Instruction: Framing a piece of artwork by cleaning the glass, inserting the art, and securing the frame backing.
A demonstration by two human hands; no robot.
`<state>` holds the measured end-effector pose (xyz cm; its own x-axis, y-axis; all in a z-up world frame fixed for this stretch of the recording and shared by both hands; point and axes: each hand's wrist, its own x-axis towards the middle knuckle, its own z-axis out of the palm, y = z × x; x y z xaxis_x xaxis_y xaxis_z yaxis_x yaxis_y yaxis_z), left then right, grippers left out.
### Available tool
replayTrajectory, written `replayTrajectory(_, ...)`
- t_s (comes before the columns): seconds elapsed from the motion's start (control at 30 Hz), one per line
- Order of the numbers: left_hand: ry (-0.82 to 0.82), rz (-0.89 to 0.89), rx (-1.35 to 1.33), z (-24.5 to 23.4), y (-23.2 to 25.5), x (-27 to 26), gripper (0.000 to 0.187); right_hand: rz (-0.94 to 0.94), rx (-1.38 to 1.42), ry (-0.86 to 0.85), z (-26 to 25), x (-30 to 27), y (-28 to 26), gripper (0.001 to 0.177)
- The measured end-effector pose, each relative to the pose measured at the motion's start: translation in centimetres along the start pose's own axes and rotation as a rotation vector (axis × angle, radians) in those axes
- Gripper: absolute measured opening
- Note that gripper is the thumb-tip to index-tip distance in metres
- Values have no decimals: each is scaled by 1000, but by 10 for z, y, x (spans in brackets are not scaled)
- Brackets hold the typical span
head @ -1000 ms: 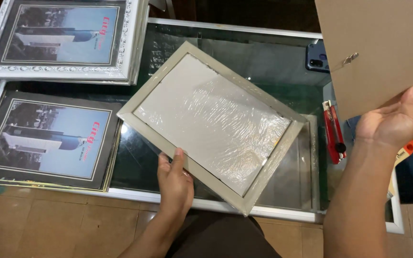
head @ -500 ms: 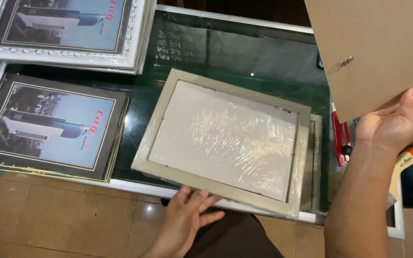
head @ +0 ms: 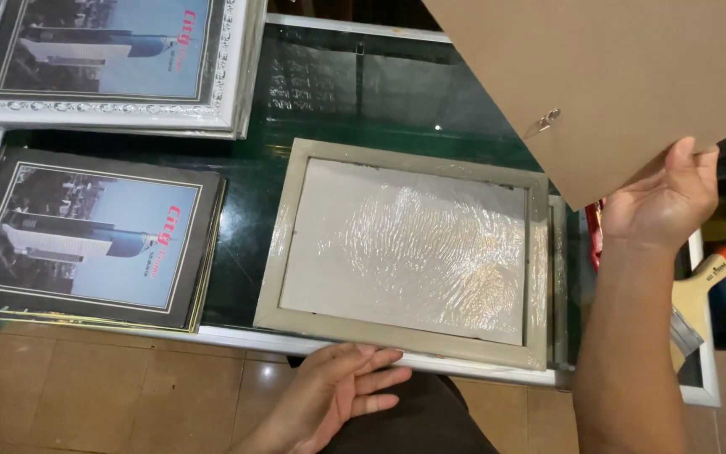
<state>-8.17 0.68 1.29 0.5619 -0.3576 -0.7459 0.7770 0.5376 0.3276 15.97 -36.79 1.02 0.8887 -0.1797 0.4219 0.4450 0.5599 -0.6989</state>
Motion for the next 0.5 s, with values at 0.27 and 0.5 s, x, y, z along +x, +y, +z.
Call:
replayTrajectory(0.27,-244,-16,483,-33,19,-10,56,-11,-30,8,8,2,-1,26)
replayTrajectory(0.5,483,1132,1758,-37,70,8,105,-27,-17,25,5,4,-5,27)
